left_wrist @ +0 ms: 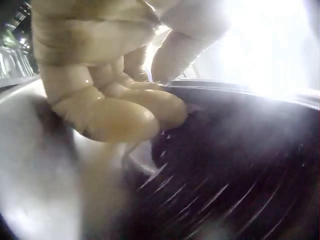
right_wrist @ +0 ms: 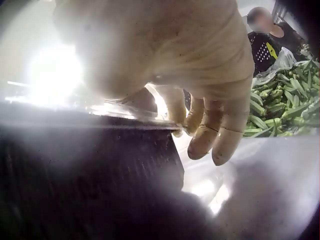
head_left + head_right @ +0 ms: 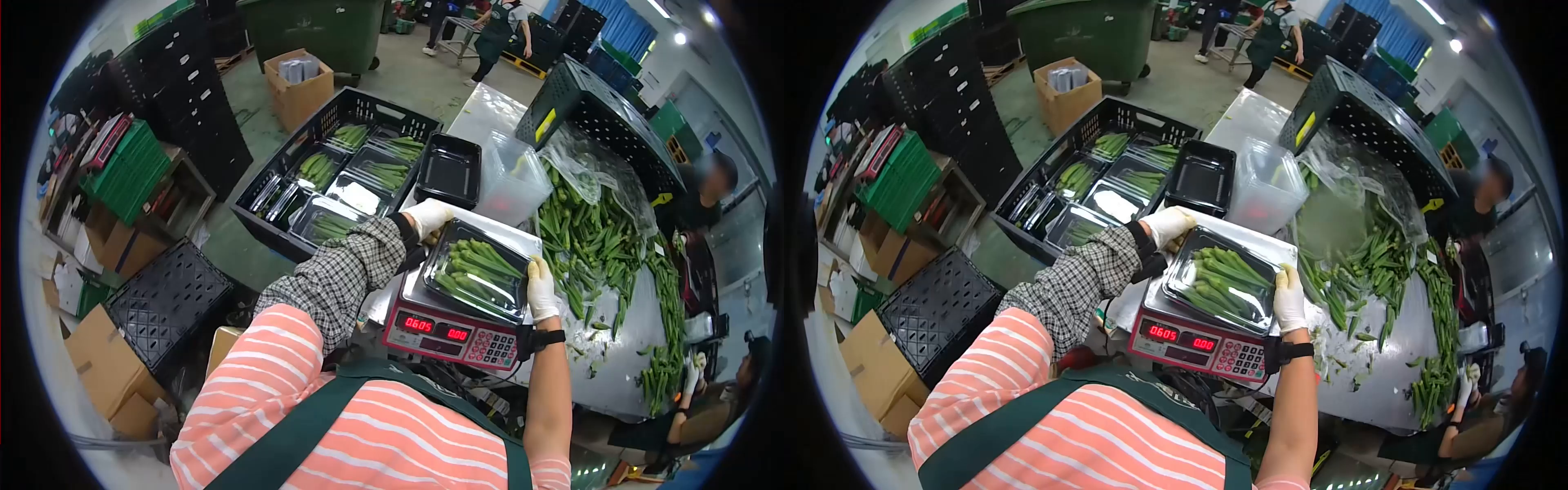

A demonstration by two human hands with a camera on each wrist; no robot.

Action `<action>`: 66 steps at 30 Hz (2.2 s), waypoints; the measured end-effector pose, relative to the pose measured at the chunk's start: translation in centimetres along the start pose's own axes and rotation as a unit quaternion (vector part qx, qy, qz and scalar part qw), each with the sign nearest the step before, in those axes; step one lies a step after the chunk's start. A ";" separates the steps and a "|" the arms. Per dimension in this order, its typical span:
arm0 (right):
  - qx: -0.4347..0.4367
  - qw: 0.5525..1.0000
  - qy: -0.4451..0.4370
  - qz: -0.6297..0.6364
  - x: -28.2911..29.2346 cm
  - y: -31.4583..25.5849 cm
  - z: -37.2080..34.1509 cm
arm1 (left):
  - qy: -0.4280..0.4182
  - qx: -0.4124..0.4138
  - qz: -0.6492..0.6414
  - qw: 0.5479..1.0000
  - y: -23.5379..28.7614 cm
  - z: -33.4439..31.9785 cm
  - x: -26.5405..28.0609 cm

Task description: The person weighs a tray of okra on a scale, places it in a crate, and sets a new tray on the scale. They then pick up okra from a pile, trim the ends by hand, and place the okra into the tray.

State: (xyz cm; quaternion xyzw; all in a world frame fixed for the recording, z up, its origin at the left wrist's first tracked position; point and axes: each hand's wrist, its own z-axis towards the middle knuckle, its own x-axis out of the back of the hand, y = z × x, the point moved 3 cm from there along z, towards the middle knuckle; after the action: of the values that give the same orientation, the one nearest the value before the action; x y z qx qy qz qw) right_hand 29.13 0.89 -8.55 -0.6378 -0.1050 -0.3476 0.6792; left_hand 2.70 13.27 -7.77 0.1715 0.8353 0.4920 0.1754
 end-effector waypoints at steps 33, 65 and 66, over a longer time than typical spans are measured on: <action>-0.015 0.898 -0.101 0.428 -10.0 -17.6 -3.7 | 0.043 -0.145 -0.321 0.935 -1.4 -12.0 15.5; 0.086 0.844 -0.300 -0.437 -17.6 -13.5 11.9 | 0.236 -0.287 0.208 0.905 -3.5 -1.3 23.1; 0.064 0.880 -0.297 -0.365 -18.4 -11.7 13.0 | 0.230 -0.292 0.199 0.907 -3.8 -2.6 22.6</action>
State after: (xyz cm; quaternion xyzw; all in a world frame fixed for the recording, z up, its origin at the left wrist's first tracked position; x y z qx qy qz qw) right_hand 12.39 20.01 -7.96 -0.5829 -0.5490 -0.3578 0.4804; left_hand -18.84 19.88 -12.76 0.1570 0.6200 0.7645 -0.0805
